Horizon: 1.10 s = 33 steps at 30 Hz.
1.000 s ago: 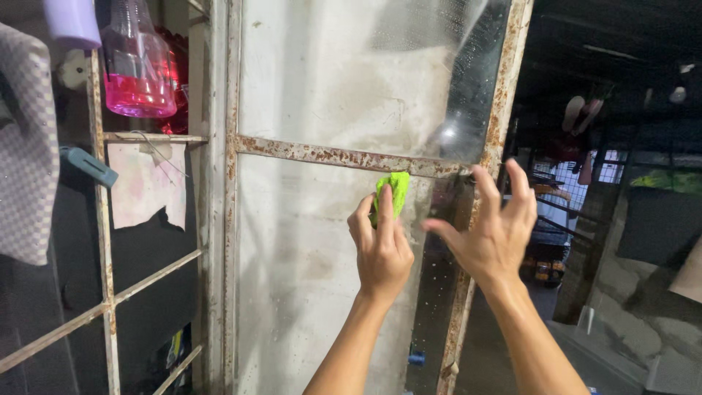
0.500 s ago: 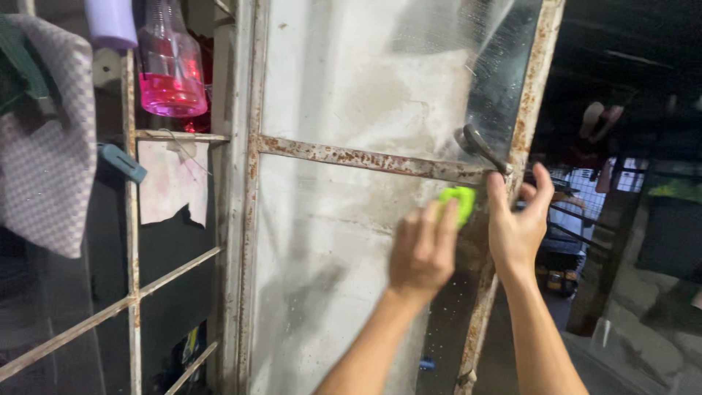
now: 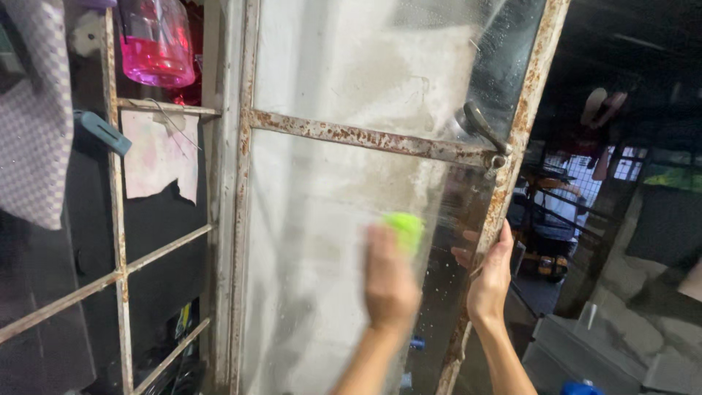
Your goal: The person wipes a multi-pane window with a green cloth, then switches to a blue cloth to continue wiping the same window. The person cleans both the glass panes and the metal frame.
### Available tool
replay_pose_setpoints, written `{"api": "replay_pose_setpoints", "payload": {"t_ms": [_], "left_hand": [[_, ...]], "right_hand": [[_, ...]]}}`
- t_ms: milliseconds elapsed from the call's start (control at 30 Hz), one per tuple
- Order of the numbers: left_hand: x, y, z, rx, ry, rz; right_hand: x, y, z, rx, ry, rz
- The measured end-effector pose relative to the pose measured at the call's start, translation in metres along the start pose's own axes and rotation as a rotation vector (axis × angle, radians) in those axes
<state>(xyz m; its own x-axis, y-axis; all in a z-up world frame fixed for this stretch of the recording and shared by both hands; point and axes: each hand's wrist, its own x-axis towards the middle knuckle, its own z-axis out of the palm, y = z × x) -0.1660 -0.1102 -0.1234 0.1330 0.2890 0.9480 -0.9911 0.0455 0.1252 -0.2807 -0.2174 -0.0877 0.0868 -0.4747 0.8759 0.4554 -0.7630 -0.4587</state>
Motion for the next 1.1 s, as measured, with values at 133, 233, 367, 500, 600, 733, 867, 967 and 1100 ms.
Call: {"api": "replay_pose_setpoints", "payload": {"t_ms": [133,233,367,500,600,733,867,967,1100], "left_hand": [[-0.02,0.058,0.007,-0.082,-0.18,0.217],[-0.016,0.009,-0.01,-0.005,-0.207,0.346],[-0.004,-0.108,-0.071,0.256,-0.071,0.19],[-0.007,-0.155,-0.111,0.429,0.158,-0.23],[-0.039,-0.118,-0.083,0.33,0.134,-0.254],[-0.107,0.012,-0.024,0.112,-0.111,0.022],[-0.127,0.044,-0.025,-0.023,-0.26,0.142],[-0.131,-0.01,-0.047,0.059,-0.293,0.298],[-0.128,-0.13,-0.113,0.401,-0.192,0.051]], "right_hand": [[-0.031,0.026,-0.016,0.035,0.005,-0.06],[-0.063,0.037,-0.023,0.086,0.062,0.203],[-0.084,0.043,-0.013,0.016,0.128,0.451],[-0.085,0.045,-0.013,0.118,0.099,0.414],[-0.086,0.048,-0.011,0.161,0.094,0.38],[-0.091,0.05,-0.016,0.15,0.065,0.289],[-0.122,0.063,-0.025,0.225,0.066,0.272],[-0.156,0.076,-0.027,-0.056,0.117,0.26],[-0.17,0.081,-0.024,0.139,0.171,0.445]]}}
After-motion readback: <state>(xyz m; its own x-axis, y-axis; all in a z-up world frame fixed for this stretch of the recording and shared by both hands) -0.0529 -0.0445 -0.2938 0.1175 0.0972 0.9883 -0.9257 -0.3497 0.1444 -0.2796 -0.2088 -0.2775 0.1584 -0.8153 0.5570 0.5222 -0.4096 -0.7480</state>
